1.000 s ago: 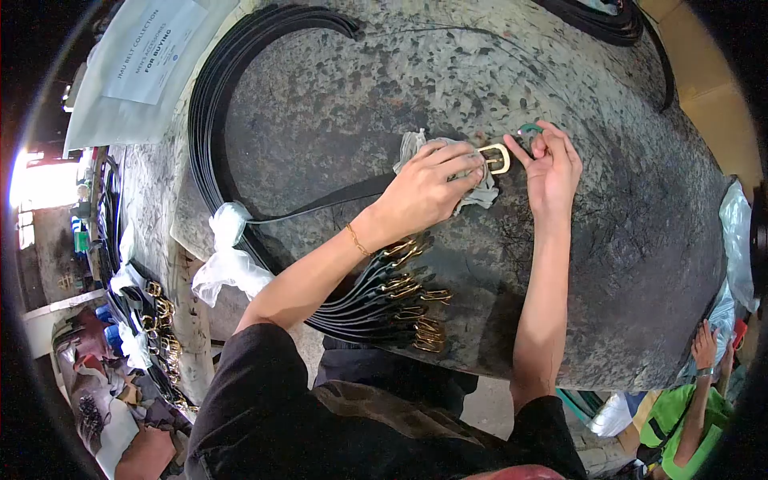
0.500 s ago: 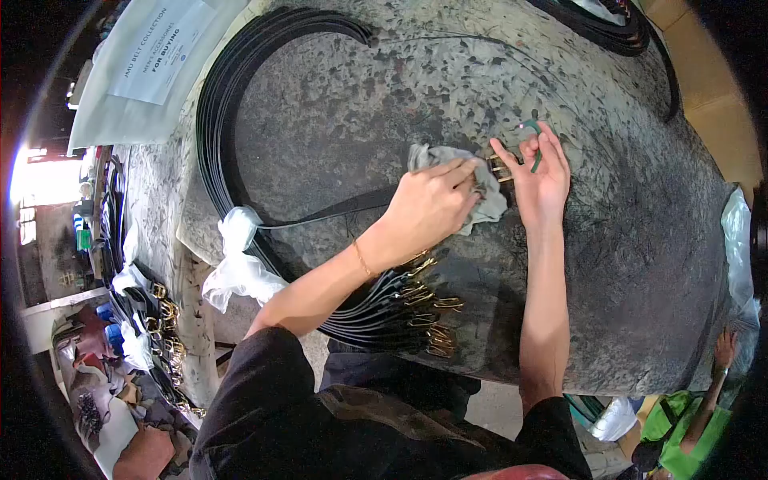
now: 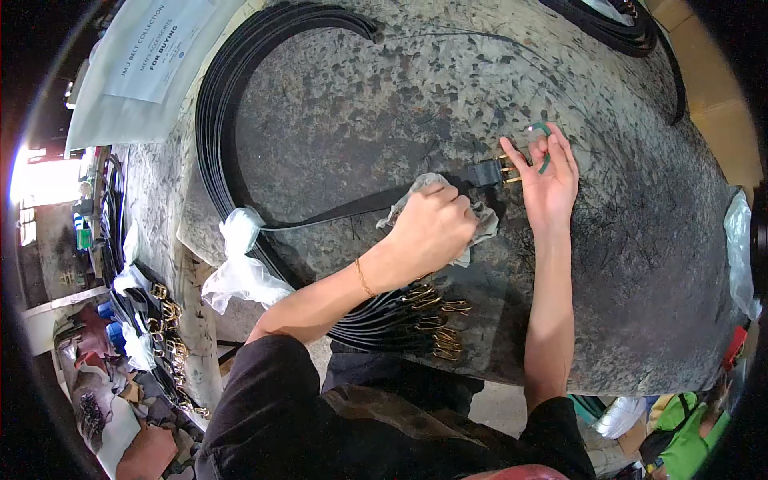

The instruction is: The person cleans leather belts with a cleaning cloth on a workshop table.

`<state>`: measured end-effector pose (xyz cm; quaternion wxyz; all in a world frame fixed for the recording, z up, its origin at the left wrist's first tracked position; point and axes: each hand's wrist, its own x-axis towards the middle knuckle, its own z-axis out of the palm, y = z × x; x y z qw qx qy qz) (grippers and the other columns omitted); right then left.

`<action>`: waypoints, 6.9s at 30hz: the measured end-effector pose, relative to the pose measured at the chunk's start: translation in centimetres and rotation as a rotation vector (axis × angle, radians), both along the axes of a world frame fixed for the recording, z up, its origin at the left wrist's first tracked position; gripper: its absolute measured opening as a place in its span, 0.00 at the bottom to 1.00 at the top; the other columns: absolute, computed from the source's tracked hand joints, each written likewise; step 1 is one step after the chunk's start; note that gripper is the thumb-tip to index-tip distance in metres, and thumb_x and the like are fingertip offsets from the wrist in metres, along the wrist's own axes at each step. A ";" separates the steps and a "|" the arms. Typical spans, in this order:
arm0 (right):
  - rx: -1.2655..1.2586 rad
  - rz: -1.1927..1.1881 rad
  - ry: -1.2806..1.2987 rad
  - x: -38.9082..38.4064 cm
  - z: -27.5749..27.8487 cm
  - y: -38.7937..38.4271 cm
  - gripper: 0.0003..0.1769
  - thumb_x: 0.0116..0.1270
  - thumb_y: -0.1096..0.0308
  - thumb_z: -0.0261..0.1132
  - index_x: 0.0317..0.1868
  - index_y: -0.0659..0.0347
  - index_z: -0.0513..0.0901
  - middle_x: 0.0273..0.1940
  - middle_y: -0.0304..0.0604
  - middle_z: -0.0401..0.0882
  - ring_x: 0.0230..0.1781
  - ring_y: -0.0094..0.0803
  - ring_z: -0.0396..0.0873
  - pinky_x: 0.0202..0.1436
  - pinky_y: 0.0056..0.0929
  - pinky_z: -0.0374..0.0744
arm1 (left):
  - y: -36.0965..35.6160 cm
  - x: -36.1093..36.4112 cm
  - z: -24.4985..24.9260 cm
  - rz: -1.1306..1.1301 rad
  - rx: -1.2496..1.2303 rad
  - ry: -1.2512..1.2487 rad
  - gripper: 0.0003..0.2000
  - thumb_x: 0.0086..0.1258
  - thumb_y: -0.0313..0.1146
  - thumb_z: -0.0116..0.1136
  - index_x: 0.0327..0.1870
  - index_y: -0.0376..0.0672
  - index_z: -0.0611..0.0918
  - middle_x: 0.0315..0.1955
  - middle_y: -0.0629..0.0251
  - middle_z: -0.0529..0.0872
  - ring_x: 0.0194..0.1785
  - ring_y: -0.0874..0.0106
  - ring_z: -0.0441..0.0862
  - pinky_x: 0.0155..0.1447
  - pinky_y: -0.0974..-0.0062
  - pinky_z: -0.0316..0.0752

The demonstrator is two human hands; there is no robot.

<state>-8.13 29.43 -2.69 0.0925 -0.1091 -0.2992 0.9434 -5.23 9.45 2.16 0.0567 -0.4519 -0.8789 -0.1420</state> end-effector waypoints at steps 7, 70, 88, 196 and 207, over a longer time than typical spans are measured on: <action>0.044 -0.028 -0.012 0.0 0.4 -0.3 0.16 0.75 0.71 0.57 0.59 0.70 0.73 0.32 0.36 0.66 0.33 0.23 0.67 0.64 0.66 0.75 | 0.5 -1.0 -1.0 0.187 0.504 -0.060 0.07 0.57 0.27 0.68 0.28 0.35 0.81 0.32 0.61 0.84 0.45 0.62 0.84 0.53 0.64 0.77; 1.274 -1.033 -0.691 45.0 4.6 6.4 0.07 0.66 0.71 0.68 0.41 0.65 0.82 0.33 0.37 0.83 0.26 0.20 0.75 0.31 0.23 0.76 | -0.7 -3.8 -2.6 -0.038 0.316 -0.183 0.17 0.66 0.45 0.62 0.40 0.37 0.82 0.39 0.51 0.85 0.47 0.51 0.81 0.52 0.59 0.75; 1.860 -0.319 -0.787 44.7 7.2 17.9 0.11 0.55 0.70 0.72 0.39 0.62 0.87 0.31 0.48 0.85 0.32 0.35 0.84 0.39 0.34 0.79 | -1.4 -4.3 -2.3 -0.112 0.157 -0.220 0.24 0.62 0.47 0.66 0.52 0.37 0.80 0.48 0.51 0.83 0.56 0.52 0.78 0.61 0.59 0.71; 2.108 0.137 0.273 23.8 13.5 -8.3 0.34 0.49 0.68 0.75 0.59 0.62 0.76 0.68 0.53 0.64 0.67 0.53 0.65 0.70 0.47 0.66 | -12.3 16.2 -0.2 0.446 0.137 -0.012 0.04 0.65 0.28 0.53 0.36 0.39 0.79 0.33 0.59 0.82 0.40 0.57 0.82 0.41 0.60 0.80; 2.167 0.286 0.912 19.9 6.7 -13.3 0.40 0.48 0.45 0.77 0.57 0.60 0.77 0.55 0.44 0.73 0.61 0.39 0.70 0.66 0.50 0.61 | -14.0 16.8 -0.2 0.279 0.204 0.055 0.09 0.67 0.34 0.56 0.35 0.36 0.78 0.33 0.55 0.78 0.42 0.58 0.79 0.44 0.63 0.78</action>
